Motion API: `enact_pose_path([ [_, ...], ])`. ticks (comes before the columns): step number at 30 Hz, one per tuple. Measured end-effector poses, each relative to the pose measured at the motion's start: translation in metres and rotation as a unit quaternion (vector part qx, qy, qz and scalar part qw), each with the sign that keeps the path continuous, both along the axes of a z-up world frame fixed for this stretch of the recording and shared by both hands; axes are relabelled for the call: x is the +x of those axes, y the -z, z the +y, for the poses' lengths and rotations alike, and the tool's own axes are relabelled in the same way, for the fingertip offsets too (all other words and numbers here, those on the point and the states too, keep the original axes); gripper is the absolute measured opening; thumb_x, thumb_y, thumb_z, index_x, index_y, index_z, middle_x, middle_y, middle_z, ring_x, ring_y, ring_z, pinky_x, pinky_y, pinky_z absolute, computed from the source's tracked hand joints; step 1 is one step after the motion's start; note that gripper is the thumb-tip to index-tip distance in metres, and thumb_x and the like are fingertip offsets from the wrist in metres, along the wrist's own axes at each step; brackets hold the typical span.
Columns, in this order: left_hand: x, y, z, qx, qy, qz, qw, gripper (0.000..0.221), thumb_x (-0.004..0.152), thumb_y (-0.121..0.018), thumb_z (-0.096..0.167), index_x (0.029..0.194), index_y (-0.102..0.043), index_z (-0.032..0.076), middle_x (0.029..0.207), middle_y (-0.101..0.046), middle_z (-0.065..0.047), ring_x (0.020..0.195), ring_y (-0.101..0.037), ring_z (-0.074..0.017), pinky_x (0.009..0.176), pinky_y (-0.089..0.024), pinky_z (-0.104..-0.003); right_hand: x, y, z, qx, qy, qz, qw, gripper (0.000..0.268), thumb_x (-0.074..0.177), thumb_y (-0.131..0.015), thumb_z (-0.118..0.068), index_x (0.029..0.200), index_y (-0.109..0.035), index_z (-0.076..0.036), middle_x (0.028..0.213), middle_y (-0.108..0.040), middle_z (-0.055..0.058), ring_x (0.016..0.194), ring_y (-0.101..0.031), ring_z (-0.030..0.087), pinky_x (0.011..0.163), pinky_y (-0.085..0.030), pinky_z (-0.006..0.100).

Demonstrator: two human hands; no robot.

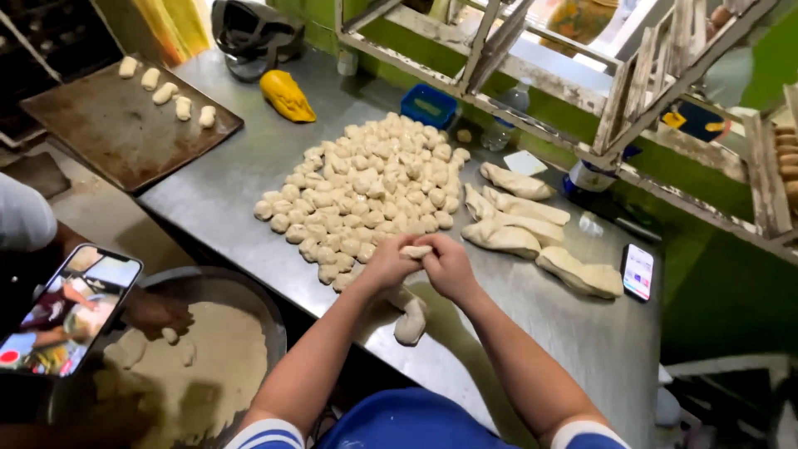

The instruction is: Shaping small dough portions into elongated rolls on a metal workbench

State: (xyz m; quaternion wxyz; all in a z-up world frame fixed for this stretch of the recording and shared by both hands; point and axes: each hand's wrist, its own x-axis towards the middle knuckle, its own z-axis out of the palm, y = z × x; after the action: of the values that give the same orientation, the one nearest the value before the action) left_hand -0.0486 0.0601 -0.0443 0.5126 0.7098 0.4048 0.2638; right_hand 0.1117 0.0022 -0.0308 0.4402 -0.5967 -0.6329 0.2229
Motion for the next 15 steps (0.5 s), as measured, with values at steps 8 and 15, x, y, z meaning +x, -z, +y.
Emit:
enact_pose_path([
  [8, 0.073, 0.013, -0.023, 0.165, -0.06, 0.338, 0.924, 0.04, 0.09, -0.048, 0.034, 0.102, -0.075, 0.008, 0.09, -0.077, -0.011, 0.092, -0.077, -0.0339, 0.076, -0.061, -0.055, 0.017, -0.061, -0.002, -0.23, -0.077, -0.311, 0.919, 0.077, 0.105, -0.019, -0.063, 0.105, -0.075, -0.01, 0.111, -0.075, 0.021, 0.115, -0.066, 0.042, 0.103, -0.049, 0.058],
  [15, 0.014, 0.039, 0.012, 0.089, -0.031, 0.38, 0.92, 0.069, 0.082, -0.071, 0.047, 0.128, -0.056, -0.003, 0.121, -0.07, -0.026, 0.117, -0.068, -0.0461, 0.097, -0.054, -0.06, 0.033, -0.037, -0.006, -0.014, -0.332, -0.152, 0.931, 0.034, 0.103, -0.056, -0.034, 0.107, -0.071, -0.003, 0.11, -0.065, 0.027, 0.109, -0.062, 0.052, 0.096, -0.051, 0.057],
])
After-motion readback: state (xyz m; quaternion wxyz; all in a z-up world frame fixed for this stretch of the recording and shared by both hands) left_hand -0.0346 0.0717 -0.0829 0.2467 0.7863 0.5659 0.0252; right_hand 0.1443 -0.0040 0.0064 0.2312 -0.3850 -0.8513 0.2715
